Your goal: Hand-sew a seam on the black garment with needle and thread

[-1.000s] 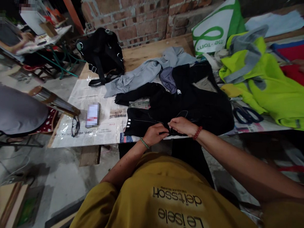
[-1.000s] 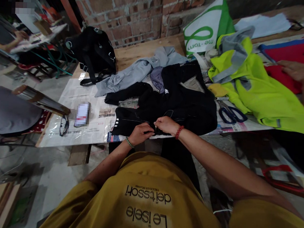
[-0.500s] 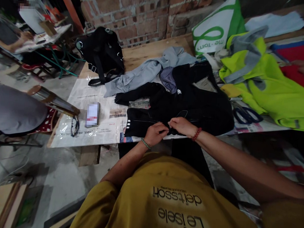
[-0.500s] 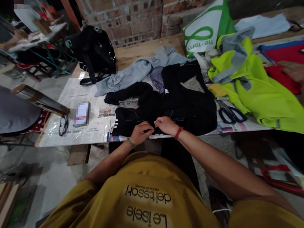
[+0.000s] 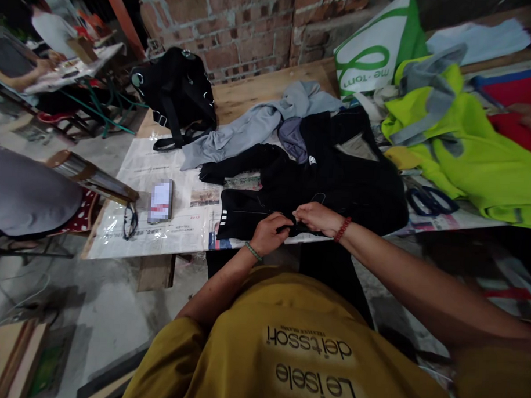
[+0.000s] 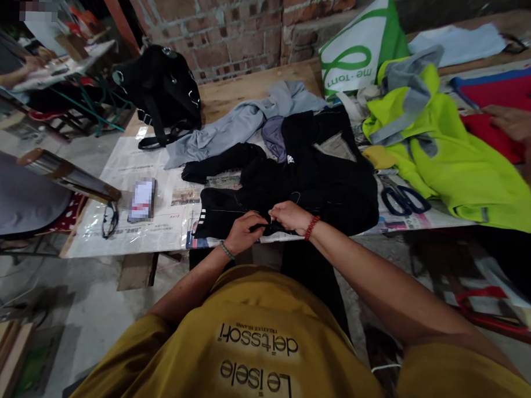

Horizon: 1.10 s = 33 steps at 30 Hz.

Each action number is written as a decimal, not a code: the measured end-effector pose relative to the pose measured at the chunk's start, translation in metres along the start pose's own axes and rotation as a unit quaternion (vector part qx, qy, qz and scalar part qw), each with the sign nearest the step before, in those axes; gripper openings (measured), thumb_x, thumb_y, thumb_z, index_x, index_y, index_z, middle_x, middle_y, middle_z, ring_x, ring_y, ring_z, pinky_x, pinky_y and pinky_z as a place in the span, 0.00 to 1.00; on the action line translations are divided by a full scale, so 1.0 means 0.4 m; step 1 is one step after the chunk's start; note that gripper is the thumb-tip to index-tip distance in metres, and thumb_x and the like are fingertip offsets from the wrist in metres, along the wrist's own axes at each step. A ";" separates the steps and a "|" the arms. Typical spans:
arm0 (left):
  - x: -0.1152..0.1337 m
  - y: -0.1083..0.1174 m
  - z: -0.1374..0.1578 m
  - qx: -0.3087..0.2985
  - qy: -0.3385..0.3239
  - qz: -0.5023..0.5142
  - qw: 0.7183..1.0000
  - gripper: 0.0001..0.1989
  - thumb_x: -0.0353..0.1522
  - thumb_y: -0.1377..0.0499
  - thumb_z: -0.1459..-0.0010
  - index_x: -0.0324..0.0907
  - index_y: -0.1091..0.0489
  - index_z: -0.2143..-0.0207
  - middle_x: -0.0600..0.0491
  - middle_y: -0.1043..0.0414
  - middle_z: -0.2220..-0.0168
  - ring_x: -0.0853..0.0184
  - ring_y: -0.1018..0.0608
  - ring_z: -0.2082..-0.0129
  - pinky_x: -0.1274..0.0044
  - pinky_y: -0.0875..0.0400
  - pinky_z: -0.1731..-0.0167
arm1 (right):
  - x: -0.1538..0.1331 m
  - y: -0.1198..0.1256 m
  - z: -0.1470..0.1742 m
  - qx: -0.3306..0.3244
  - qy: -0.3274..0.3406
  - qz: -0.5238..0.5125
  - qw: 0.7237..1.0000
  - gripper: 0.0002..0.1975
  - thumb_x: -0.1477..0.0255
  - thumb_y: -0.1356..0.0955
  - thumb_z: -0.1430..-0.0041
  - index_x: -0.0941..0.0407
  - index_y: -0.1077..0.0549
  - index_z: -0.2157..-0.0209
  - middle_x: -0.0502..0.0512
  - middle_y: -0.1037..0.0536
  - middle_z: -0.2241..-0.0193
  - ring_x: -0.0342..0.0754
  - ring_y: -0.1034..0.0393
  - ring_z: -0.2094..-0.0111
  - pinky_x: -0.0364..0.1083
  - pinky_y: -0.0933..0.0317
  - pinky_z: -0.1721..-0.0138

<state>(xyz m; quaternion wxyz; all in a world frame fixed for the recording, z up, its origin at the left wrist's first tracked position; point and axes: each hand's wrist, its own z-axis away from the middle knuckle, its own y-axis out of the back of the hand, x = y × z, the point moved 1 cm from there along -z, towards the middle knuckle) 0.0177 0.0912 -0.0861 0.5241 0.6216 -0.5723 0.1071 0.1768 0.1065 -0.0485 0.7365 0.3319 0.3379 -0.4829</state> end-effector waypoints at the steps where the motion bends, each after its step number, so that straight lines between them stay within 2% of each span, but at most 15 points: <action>1: -0.002 0.000 0.000 -0.008 0.001 -0.004 1.000 0.10 0.22 0.45 0.50 0.41 0.28 0.66 0.52 0.29 0.68 0.71 0.27 0.66 0.78 0.30 0.62 | 0.002 0.001 -0.001 -0.003 -0.001 -0.007 1.000 0.12 0.71 0.37 0.45 0.57 0.39 0.80 0.39 0.50 0.92 0.32 0.60 0.91 0.36 0.66 0.89; 3: -0.003 0.000 0.000 -0.024 0.003 -0.011 1.000 0.12 0.22 0.45 0.51 0.41 0.28 0.65 0.52 0.29 0.67 0.70 0.27 0.65 0.78 0.31 0.61 | 0.005 0.003 -0.003 -0.009 0.000 -0.011 1.000 0.12 0.71 0.37 0.45 0.57 0.39 0.81 0.39 0.50 0.93 0.32 0.60 0.91 0.36 0.66 0.89; 6: -0.002 0.001 -0.001 -0.030 0.003 -0.006 1.000 0.07 0.26 0.42 0.50 0.41 0.27 0.67 0.52 0.29 0.68 0.70 0.27 0.66 0.78 0.31 0.63 | 0.006 0.004 -0.003 -0.012 0.005 -0.008 1.000 0.12 0.69 0.35 0.46 0.57 0.39 0.81 0.39 0.49 0.93 0.32 0.60 0.91 0.36 0.66 0.89; 9: 0.001 0.004 -0.003 -0.022 0.008 0.008 1.000 0.04 0.28 0.41 0.49 0.40 0.27 0.69 0.53 0.29 0.71 0.71 0.27 0.69 0.79 0.31 0.66 | 0.004 0.001 0.001 -0.009 0.010 -0.001 1.000 0.13 0.68 0.35 0.47 0.57 0.38 0.81 0.39 0.49 0.92 0.32 0.60 0.91 0.37 0.66 0.89; 15: 0.001 0.001 -0.007 0.009 0.028 0.013 0.999 0.04 0.25 0.41 0.50 0.39 0.27 0.71 0.54 0.29 0.73 0.72 0.28 0.71 0.80 0.32 0.68 | 0.000 -0.008 0.009 -0.001 0.020 0.061 0.998 0.12 0.70 0.37 0.46 0.57 0.38 0.81 0.39 0.49 0.92 0.33 0.58 0.90 0.37 0.64 0.88; 21: -0.001 -0.005 -0.008 0.055 0.055 -0.009 0.997 0.05 0.24 0.41 0.51 0.40 0.27 0.72 0.54 0.28 0.73 0.72 0.27 0.70 0.79 0.31 0.67 | 0.003 -0.013 0.008 -0.004 0.044 0.094 0.995 0.12 0.70 0.35 0.49 0.58 0.38 0.82 0.41 0.45 0.89 0.32 0.56 0.88 0.37 0.63 0.87; 24: 0.000 -0.003 -0.009 0.050 0.053 -0.010 0.997 0.04 0.24 0.41 0.51 0.40 0.27 0.72 0.54 0.29 0.74 0.72 0.27 0.71 0.80 0.31 0.67 | -0.005 -0.013 0.011 -0.016 0.026 0.093 0.995 0.12 0.70 0.36 0.47 0.58 0.37 0.81 0.42 0.43 0.89 0.33 0.54 0.89 0.37 0.61 0.87; 26: 0.000 0.000 -0.011 0.034 0.049 -0.004 0.998 0.03 0.26 0.41 0.50 0.40 0.27 0.72 0.54 0.29 0.74 0.72 0.27 0.71 0.80 0.32 0.68 | -0.012 -0.004 0.016 -0.003 0.051 0.129 0.990 0.09 0.70 0.37 0.46 0.58 0.33 0.77 0.45 0.36 0.86 0.34 0.49 0.89 0.38 0.56 0.87; 27: 0.001 0.002 -0.012 0.026 0.048 0.000 0.999 0.03 0.26 0.40 0.50 0.40 0.26 0.72 0.54 0.29 0.74 0.73 0.28 0.72 0.80 0.32 0.68 | -0.016 0.004 0.020 0.019 0.084 0.149 0.985 0.07 0.71 0.37 0.45 0.58 0.31 0.74 0.47 0.32 0.82 0.34 0.46 0.88 0.38 0.52 0.86; 29: 0.002 0.005 -0.013 0.015 0.051 0.010 0.999 0.03 0.29 0.40 0.49 0.39 0.26 0.71 0.54 0.29 0.74 0.73 0.28 0.73 0.80 0.32 0.69 | -0.020 0.025 0.036 0.103 0.189 0.172 0.961 0.08 0.71 0.37 0.45 0.56 0.29 0.65 0.51 0.27 0.72 0.36 0.40 0.85 0.38 0.45 0.82; 31: 0.004 0.008 -0.013 0.011 0.057 0.020 0.998 0.05 0.31 0.40 0.48 0.39 0.25 0.71 0.54 0.28 0.74 0.73 0.28 0.73 0.81 0.32 0.70 | -0.016 0.045 0.063 0.212 0.304 0.181 0.911 0.10 0.71 0.36 0.46 0.54 0.29 0.61 0.53 0.27 0.65 0.38 0.36 0.80 0.40 0.41 0.78; 33: 0.006 0.008 -0.013 0.011 0.065 0.027 0.997 0.05 0.32 0.40 0.47 0.39 0.25 0.71 0.54 0.28 0.75 0.73 0.28 0.73 0.81 0.33 0.71 | -0.001 0.054 0.094 0.290 0.394 0.205 0.848 0.08 0.72 0.35 0.46 0.54 0.29 0.63 0.54 0.27 0.65 0.42 0.34 0.74 0.43 0.38 0.73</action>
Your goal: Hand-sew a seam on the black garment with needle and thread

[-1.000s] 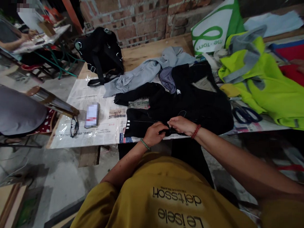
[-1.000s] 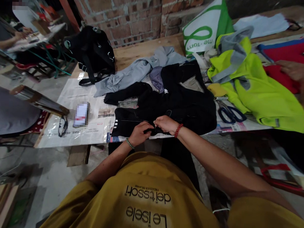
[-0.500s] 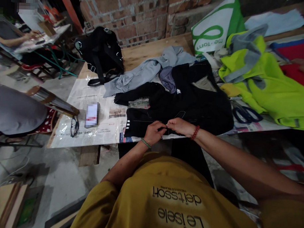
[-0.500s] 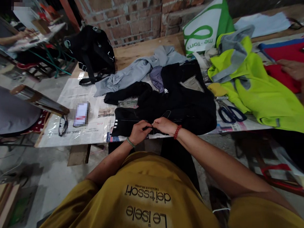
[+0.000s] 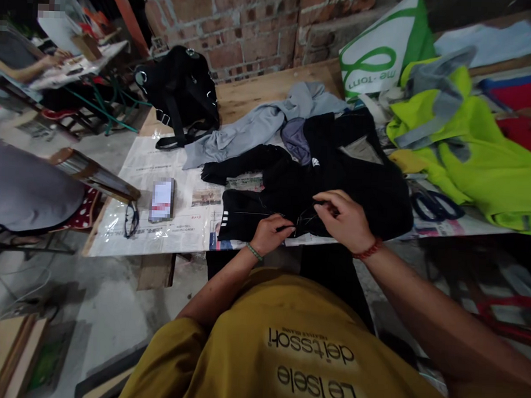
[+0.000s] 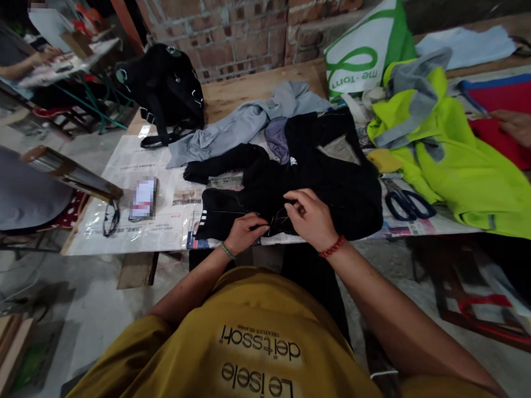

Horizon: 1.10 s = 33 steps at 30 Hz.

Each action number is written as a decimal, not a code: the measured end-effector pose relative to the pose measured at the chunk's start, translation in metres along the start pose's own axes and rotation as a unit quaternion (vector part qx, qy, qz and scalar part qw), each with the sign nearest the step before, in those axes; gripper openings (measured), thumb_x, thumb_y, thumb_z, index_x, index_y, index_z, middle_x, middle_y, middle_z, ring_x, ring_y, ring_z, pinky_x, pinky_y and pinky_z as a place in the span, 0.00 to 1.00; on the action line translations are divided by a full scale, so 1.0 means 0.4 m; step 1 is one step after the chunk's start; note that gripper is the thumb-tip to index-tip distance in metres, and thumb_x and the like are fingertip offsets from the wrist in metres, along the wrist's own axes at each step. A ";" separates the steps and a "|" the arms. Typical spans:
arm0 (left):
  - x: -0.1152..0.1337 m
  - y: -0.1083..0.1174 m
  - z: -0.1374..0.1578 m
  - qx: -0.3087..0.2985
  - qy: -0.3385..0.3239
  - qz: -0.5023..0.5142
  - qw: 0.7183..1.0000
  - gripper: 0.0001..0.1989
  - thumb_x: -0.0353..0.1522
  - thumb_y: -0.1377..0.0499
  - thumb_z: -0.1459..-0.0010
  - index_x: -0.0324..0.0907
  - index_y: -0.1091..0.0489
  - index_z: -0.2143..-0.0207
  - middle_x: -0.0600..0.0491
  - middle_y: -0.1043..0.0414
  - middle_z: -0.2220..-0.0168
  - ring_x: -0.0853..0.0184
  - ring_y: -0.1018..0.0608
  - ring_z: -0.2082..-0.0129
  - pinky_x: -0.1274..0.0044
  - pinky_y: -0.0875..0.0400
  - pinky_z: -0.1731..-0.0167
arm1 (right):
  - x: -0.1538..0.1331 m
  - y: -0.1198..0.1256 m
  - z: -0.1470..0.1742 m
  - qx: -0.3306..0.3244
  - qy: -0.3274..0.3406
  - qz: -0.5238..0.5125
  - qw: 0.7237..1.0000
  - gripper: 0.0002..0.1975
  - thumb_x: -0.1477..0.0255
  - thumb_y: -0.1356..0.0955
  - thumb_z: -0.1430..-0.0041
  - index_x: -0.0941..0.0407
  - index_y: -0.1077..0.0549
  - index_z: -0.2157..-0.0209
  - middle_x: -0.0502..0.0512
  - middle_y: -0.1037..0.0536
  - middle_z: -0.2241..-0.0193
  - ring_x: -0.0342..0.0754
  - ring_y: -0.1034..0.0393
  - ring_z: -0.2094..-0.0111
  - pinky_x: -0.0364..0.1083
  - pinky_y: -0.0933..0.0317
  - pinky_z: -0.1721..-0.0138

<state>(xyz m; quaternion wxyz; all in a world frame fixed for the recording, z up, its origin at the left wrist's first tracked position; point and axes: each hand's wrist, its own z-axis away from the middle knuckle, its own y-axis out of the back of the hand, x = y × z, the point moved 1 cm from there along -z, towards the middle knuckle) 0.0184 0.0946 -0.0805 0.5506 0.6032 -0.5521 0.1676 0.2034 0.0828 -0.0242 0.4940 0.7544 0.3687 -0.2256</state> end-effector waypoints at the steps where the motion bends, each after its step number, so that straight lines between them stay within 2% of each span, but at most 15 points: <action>1: 0.001 -0.001 0.000 0.002 0.004 0.001 1.000 0.05 0.32 0.40 0.47 0.39 0.25 0.71 0.54 0.28 0.75 0.73 0.28 0.74 0.81 0.33 0.71 | -0.002 0.005 0.017 0.017 0.042 0.020 0.999 0.07 0.73 0.35 0.47 0.54 0.29 0.64 0.54 0.27 0.67 0.44 0.33 0.72 0.44 0.37 0.70; 4: 0.001 -0.003 -0.002 0.008 0.012 -0.001 1.000 0.05 0.31 0.40 0.48 0.39 0.25 0.72 0.53 0.28 0.75 0.73 0.27 0.74 0.81 0.33 0.71 | -0.005 -0.009 0.070 -0.024 0.146 0.082 0.986 0.06 0.74 0.34 0.48 0.55 0.29 0.65 0.55 0.27 0.67 0.49 0.33 0.64 0.50 0.38 0.60; 7: 0.000 -0.005 -0.004 0.007 0.010 -0.007 1.000 0.05 0.30 0.41 0.48 0.39 0.25 0.72 0.53 0.28 0.75 0.73 0.27 0.73 0.81 0.33 0.70 | 0.002 -0.051 0.104 -0.071 0.187 0.140 0.970 0.09 0.74 0.34 0.48 0.56 0.29 0.63 0.57 0.26 0.64 0.53 0.35 0.59 0.53 0.41 0.57; 10: -0.001 -0.004 -0.004 0.006 0.010 -0.009 1.000 0.06 0.29 0.42 0.47 0.39 0.25 0.73 0.53 0.28 0.74 0.73 0.27 0.73 0.82 0.33 0.70 | 0.013 -0.088 0.109 -0.054 0.177 0.144 0.972 0.07 0.73 0.34 0.47 0.56 0.29 0.64 0.57 0.26 0.65 0.53 0.36 0.59 0.52 0.42 0.58; 13: -0.003 -0.001 -0.004 0.001 0.010 -0.009 1.000 0.08 0.30 0.43 0.46 0.39 0.25 0.72 0.54 0.28 0.75 0.73 0.28 0.73 0.81 0.33 0.70 | 0.020 -0.106 0.103 -0.020 0.153 0.108 0.982 0.03 0.73 0.35 0.44 0.55 0.30 0.67 0.55 0.25 0.69 0.49 0.34 0.64 0.50 0.43 0.61; 16: -0.004 0.001 -0.002 -0.005 0.000 -0.004 1.000 0.09 0.31 0.44 0.45 0.39 0.25 0.72 0.54 0.29 0.76 0.73 0.29 0.74 0.81 0.33 0.70 | 0.023 -0.112 0.105 0.002 0.143 0.081 0.986 0.03 0.73 0.36 0.43 0.54 0.30 0.68 0.53 0.25 0.71 0.47 0.33 0.68 0.48 0.43 0.64; 26: -0.013 0.003 -0.001 -0.014 -0.012 0.021 1.000 0.11 0.32 0.46 0.44 0.38 0.25 0.72 0.53 0.31 0.76 0.73 0.29 0.73 0.81 0.34 0.70 | 0.033 -0.127 0.114 0.018 0.211 0.158 0.964 0.05 0.76 0.36 0.44 0.56 0.28 0.65 0.53 0.22 0.70 0.46 0.31 0.67 0.49 0.44 0.61; 33: -0.010 0.007 -0.001 -0.025 -0.019 0.035 0.999 0.11 0.31 0.47 0.43 0.38 0.26 0.72 0.53 0.32 0.76 0.73 0.30 0.74 0.81 0.35 0.70 | 0.030 -0.132 0.118 0.038 0.204 0.153 0.966 0.05 0.75 0.36 0.43 0.55 0.27 0.67 0.52 0.22 0.72 0.45 0.31 0.69 0.49 0.45 0.62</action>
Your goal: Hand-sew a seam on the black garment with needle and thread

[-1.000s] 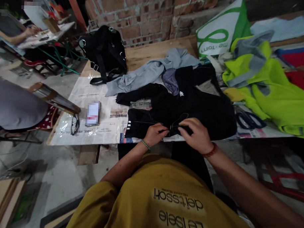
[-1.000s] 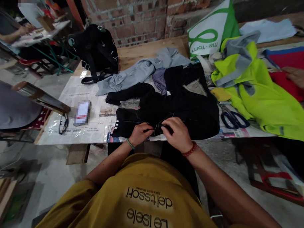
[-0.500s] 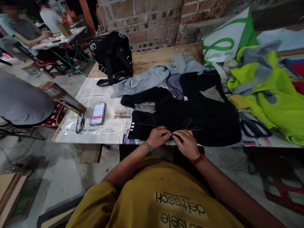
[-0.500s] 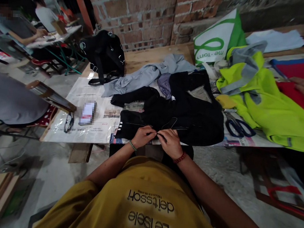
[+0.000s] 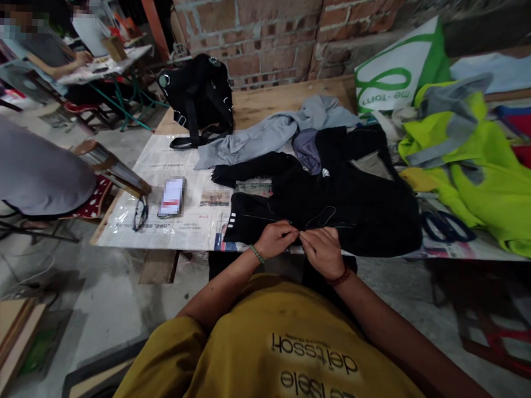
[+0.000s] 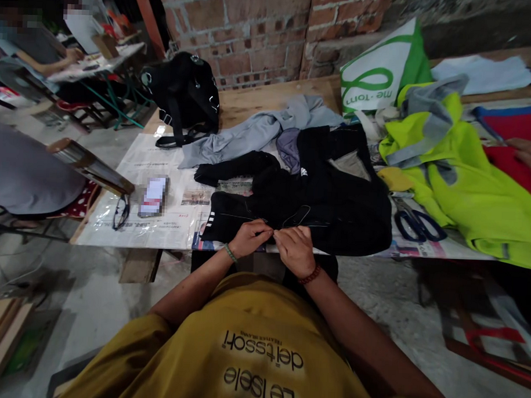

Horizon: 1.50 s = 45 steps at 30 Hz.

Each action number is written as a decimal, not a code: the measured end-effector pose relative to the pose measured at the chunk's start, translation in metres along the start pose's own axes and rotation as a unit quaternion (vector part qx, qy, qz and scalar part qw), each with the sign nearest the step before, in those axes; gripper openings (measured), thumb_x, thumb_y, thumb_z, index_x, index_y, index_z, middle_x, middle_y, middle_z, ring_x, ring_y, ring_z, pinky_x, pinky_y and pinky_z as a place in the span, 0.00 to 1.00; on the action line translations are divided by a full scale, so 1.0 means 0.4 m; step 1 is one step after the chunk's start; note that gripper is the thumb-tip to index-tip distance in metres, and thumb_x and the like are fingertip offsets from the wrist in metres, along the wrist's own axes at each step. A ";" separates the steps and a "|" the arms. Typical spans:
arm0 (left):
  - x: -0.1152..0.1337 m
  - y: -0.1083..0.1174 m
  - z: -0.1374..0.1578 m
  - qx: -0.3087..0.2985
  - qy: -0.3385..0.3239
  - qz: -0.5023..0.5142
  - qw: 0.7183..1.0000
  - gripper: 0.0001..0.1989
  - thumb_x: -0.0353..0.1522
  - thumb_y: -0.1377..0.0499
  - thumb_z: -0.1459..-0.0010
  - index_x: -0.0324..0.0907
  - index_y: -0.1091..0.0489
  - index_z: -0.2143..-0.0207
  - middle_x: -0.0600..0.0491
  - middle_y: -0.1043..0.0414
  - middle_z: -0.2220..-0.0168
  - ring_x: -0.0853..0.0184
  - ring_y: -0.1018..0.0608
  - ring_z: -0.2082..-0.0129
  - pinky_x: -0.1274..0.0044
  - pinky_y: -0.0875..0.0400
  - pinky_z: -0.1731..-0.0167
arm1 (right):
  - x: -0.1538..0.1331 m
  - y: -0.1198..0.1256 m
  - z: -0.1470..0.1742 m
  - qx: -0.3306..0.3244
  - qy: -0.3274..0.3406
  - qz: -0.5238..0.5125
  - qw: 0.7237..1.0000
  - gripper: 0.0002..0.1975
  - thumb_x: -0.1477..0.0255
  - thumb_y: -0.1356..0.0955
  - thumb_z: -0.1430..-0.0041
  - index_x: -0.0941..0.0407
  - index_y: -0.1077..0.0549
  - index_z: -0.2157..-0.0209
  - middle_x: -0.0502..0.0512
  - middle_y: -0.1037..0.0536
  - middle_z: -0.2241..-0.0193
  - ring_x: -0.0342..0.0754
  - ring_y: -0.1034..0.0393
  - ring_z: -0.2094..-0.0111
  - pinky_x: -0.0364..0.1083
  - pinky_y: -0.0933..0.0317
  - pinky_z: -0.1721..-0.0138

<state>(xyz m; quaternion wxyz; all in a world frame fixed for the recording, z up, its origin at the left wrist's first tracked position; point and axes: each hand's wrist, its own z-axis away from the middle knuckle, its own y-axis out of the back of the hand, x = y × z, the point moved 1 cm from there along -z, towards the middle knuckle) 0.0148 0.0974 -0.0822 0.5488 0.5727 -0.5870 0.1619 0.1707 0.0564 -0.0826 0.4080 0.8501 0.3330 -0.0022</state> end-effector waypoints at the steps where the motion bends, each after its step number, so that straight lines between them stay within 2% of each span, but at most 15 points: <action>1: 0.001 0.000 0.000 -0.002 -0.002 -0.003 1.000 0.11 0.31 0.47 0.43 0.38 0.26 0.72 0.54 0.32 0.77 0.73 0.30 0.74 0.81 0.35 0.70 | -0.001 0.002 0.001 0.005 -0.002 -0.007 1.000 0.05 0.76 0.35 0.43 0.55 0.28 0.67 0.52 0.22 0.71 0.45 0.31 0.69 0.48 0.44 0.62; 6: 0.005 -0.001 0.001 -0.001 -0.006 -0.018 1.000 0.08 0.30 0.44 0.46 0.38 0.26 0.71 0.53 0.31 0.76 0.73 0.29 0.74 0.81 0.34 0.70 | 0.000 0.013 0.000 0.031 -0.012 -0.023 0.999 0.03 0.75 0.35 0.44 0.55 0.29 0.69 0.53 0.23 0.70 0.45 0.31 0.67 0.49 0.44 0.59; 13: 0.008 -0.002 0.002 -0.001 -0.003 -0.032 0.999 0.07 0.30 0.44 0.47 0.39 0.26 0.71 0.53 0.29 0.74 0.72 0.27 0.71 0.80 0.32 0.68 | -0.012 0.027 0.005 0.018 0.005 -0.034 0.999 0.04 0.76 0.36 0.44 0.55 0.30 0.70 0.53 0.23 0.70 0.47 0.31 0.63 0.50 0.43 0.58; 20: 0.006 -0.006 0.000 0.000 0.007 -0.058 0.998 0.07 0.30 0.43 0.46 0.39 0.26 0.71 0.53 0.28 0.73 0.72 0.27 0.71 0.80 0.32 0.68 | -0.019 0.061 -0.006 0.006 -0.019 -0.052 0.998 0.04 0.76 0.36 0.44 0.54 0.32 0.71 0.52 0.23 0.72 0.47 0.30 0.66 0.50 0.43 0.59; 26: 0.000 -0.005 0.002 -0.037 0.004 -0.058 0.998 0.09 0.31 0.44 0.45 0.39 0.25 0.67 0.52 0.28 0.73 0.72 0.26 0.71 0.80 0.32 0.68 | -0.019 0.050 -0.005 0.003 -0.016 -0.068 0.998 0.03 0.76 0.36 0.43 0.55 0.32 0.67 0.53 0.23 0.72 0.46 0.30 0.70 0.49 0.42 0.62; 38: -0.003 -0.001 0.003 -0.039 -0.013 -0.039 0.998 0.09 0.30 0.46 0.44 0.38 0.26 0.69 0.53 0.29 0.73 0.73 0.27 0.72 0.80 0.32 0.68 | -0.016 0.021 -0.011 0.000 -0.077 -0.122 0.989 0.04 0.74 0.35 0.43 0.54 0.28 0.69 0.52 0.23 0.73 0.46 0.30 0.69 0.49 0.38 0.63; 42: 0.001 -0.003 0.007 -0.027 -0.011 -0.037 0.999 0.08 0.28 0.46 0.46 0.39 0.27 0.67 0.53 0.29 0.72 0.72 0.27 0.70 0.79 0.31 0.66 | -0.002 0.020 -0.004 -0.003 -0.144 -0.169 0.975 0.05 0.71 0.35 0.43 0.53 0.27 0.68 0.52 0.23 0.72 0.46 0.29 0.69 0.48 0.36 0.64; 45: 0.007 -0.003 0.018 0.014 -0.049 -0.044 0.998 0.11 0.25 0.47 0.47 0.41 0.28 0.63 0.50 0.29 0.64 0.70 0.27 0.62 0.77 0.30 0.61 | 0.012 0.018 -0.003 -0.006 -0.201 -0.203 0.958 0.06 0.69 0.35 0.43 0.53 0.26 0.68 0.52 0.23 0.72 0.46 0.29 0.70 0.47 0.35 0.66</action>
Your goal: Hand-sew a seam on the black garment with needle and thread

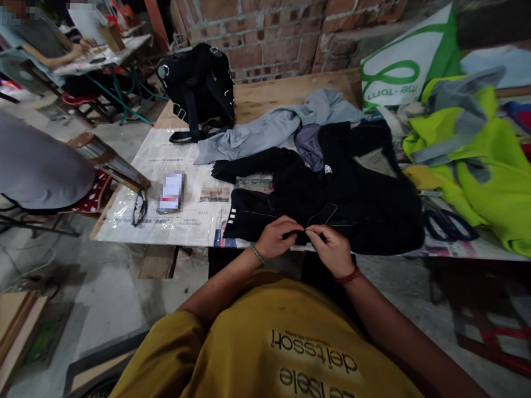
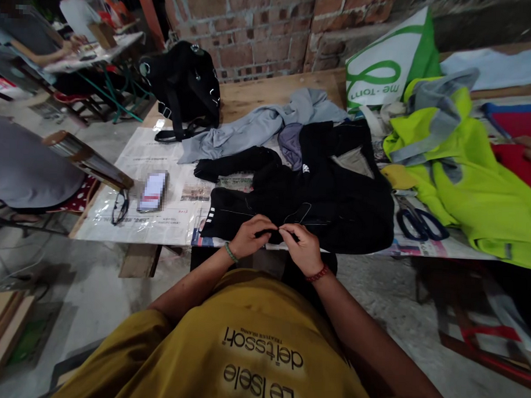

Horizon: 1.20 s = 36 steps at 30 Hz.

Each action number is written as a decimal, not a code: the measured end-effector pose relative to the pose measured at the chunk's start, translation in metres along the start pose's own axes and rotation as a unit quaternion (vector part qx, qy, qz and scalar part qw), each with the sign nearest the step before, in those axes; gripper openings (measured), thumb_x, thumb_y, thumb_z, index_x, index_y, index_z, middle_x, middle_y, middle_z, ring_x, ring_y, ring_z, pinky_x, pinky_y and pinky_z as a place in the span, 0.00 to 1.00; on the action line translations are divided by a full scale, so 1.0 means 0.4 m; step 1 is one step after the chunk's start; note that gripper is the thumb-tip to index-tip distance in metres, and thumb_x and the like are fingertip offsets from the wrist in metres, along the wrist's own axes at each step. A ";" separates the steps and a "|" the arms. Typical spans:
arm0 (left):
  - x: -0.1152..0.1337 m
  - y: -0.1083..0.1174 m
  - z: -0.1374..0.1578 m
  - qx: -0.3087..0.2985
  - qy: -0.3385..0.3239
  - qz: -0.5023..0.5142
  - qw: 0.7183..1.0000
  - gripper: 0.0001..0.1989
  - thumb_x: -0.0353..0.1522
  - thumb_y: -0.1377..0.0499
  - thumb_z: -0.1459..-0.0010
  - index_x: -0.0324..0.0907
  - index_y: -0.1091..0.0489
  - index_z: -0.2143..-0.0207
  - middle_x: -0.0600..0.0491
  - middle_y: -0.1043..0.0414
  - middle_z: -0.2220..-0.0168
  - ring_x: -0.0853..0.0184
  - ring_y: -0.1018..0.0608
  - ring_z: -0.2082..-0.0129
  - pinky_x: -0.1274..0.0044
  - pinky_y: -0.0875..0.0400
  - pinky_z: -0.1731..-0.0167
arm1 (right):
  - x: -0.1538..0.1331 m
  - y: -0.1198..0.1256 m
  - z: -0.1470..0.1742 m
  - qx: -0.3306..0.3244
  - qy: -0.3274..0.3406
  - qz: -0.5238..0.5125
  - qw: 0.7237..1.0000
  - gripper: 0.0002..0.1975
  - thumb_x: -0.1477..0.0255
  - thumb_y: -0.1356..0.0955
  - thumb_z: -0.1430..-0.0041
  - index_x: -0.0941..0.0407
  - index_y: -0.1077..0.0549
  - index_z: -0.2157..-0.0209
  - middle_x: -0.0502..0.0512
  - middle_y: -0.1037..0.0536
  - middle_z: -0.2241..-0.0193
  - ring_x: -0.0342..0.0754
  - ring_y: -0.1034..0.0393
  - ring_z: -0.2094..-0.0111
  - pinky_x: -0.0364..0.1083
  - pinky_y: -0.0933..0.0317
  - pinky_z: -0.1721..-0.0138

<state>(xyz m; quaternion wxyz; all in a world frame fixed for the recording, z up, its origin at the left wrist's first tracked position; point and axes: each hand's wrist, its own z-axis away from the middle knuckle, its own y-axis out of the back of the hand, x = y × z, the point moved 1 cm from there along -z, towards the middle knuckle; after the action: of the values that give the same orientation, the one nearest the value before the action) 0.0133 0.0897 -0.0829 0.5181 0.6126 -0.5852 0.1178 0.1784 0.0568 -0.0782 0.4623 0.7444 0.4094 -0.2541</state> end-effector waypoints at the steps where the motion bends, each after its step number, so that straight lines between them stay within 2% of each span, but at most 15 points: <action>1: 0.003 0.001 0.005 0.010 -0.018 -0.008 1.000 0.12 0.25 0.47 0.47 0.41 0.28 0.63 0.49 0.30 0.61 0.69 0.27 0.60 0.76 0.30 0.59 | 0.003 0.001 -0.002 -0.002 -0.011 -0.006 1.000 0.06 0.68 0.35 0.44 0.53 0.26 0.69 0.51 0.23 0.72 0.45 0.29 0.70 0.46 0.34 0.67; 4: 0.014 0.002 0.018 0.006 -0.062 -0.063 0.996 0.08 0.28 0.45 0.48 0.41 0.27 0.66 0.46 0.33 0.53 0.67 0.28 0.58 0.73 0.31 0.58 | 0.009 0.001 -0.008 -0.010 -0.019 -0.007 1.000 0.06 0.68 0.35 0.44 0.53 0.26 0.68 0.51 0.23 0.71 0.45 0.29 0.70 0.46 0.34 0.67; 6: 0.023 0.002 0.023 -0.026 -0.076 -0.123 0.989 0.09 0.34 0.41 0.49 0.40 0.27 0.66 0.45 0.35 0.49 0.63 0.29 0.56 0.69 0.32 0.56 | 0.009 -0.001 -0.009 -0.010 -0.015 0.001 1.000 0.06 0.68 0.35 0.43 0.53 0.27 0.68 0.51 0.22 0.71 0.45 0.29 0.70 0.46 0.35 0.67; 8: 0.028 0.000 0.023 -0.067 -0.070 -0.184 0.978 0.11 0.37 0.40 0.49 0.41 0.27 0.64 0.45 0.36 0.47 0.59 0.30 0.54 0.66 0.34 0.55 | 0.009 -0.003 -0.008 -0.006 -0.001 0.017 1.000 0.06 0.69 0.36 0.43 0.53 0.27 0.67 0.51 0.22 0.70 0.45 0.29 0.69 0.46 0.35 0.67; 10: 0.029 -0.001 0.022 -0.085 -0.053 -0.217 0.971 0.08 0.34 0.43 0.47 0.42 0.27 0.65 0.46 0.35 0.48 0.59 0.31 0.53 0.66 0.35 0.55 | 0.008 -0.004 -0.007 -0.007 0.034 0.039 0.999 0.07 0.70 0.36 0.42 0.53 0.27 0.65 0.52 0.22 0.69 0.46 0.29 0.68 0.47 0.35 0.66; 14: 0.014 -0.002 0.019 -0.052 -0.053 -0.159 0.984 0.07 0.29 0.45 0.46 0.41 0.26 0.68 0.46 0.32 0.51 0.62 0.30 0.53 0.67 0.34 0.54 | 0.004 -0.001 -0.014 -0.055 0.141 0.091 0.984 0.10 0.74 0.39 0.40 0.53 0.27 0.62 0.54 0.22 0.67 0.46 0.29 0.66 0.48 0.38 0.61; 18: -0.005 0.001 0.017 -0.014 -0.056 -0.073 0.996 0.05 0.30 0.42 0.48 0.41 0.26 0.68 0.47 0.32 0.53 0.63 0.30 0.53 0.67 0.34 0.53 | 0.001 0.006 -0.028 -0.107 0.196 0.152 0.963 0.13 0.78 0.40 0.40 0.53 0.28 0.59 0.54 0.24 0.66 0.45 0.31 0.65 0.48 0.40 0.61; 22: -0.008 0.007 0.014 0.000 -0.050 -0.028 0.998 0.05 0.32 0.40 0.48 0.41 0.26 0.69 0.46 0.32 0.54 0.64 0.30 0.54 0.69 0.32 0.54 | 0.000 0.008 -0.043 -0.153 0.215 0.196 0.944 0.13 0.80 0.41 0.42 0.55 0.28 0.61 0.56 0.25 0.66 0.46 0.33 0.66 0.46 0.41 0.61; 27: -0.003 0.015 0.011 0.015 -0.044 -0.032 0.998 0.05 0.34 0.38 0.49 0.41 0.25 0.71 0.48 0.31 0.60 0.65 0.30 0.57 0.68 0.34 0.55 | 0.004 0.016 -0.057 -0.218 0.234 0.219 0.922 0.13 0.80 0.41 0.42 0.56 0.28 0.62 0.55 0.27 0.70 0.45 0.35 0.69 0.45 0.42 0.64; 32: -0.001 0.017 0.010 0.002 -0.035 -0.016 0.999 0.06 0.34 0.39 0.49 0.41 0.25 0.72 0.50 0.32 0.65 0.67 0.30 0.61 0.70 0.33 0.57 | 0.006 0.021 -0.071 -0.275 0.226 0.252 0.900 0.11 0.81 0.40 0.44 0.57 0.28 0.67 0.54 0.30 0.71 0.44 0.37 0.71 0.43 0.44 0.68; 36: 0.000 0.021 0.008 0.000 -0.020 0.030 0.999 0.08 0.36 0.39 0.48 0.40 0.25 0.71 0.51 0.32 0.69 0.69 0.29 0.65 0.74 0.32 0.62 | 0.000 0.022 -0.085 -0.331 0.227 0.285 0.870 0.10 0.83 0.39 0.46 0.56 0.29 0.70 0.53 0.31 0.72 0.44 0.38 0.72 0.43 0.46 0.70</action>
<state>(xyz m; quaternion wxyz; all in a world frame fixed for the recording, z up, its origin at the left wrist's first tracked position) 0.0048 0.0889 -0.0803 0.5026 0.5972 -0.6132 0.1214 0.1857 0.0853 -0.0588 0.6286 0.6690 0.3330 0.2153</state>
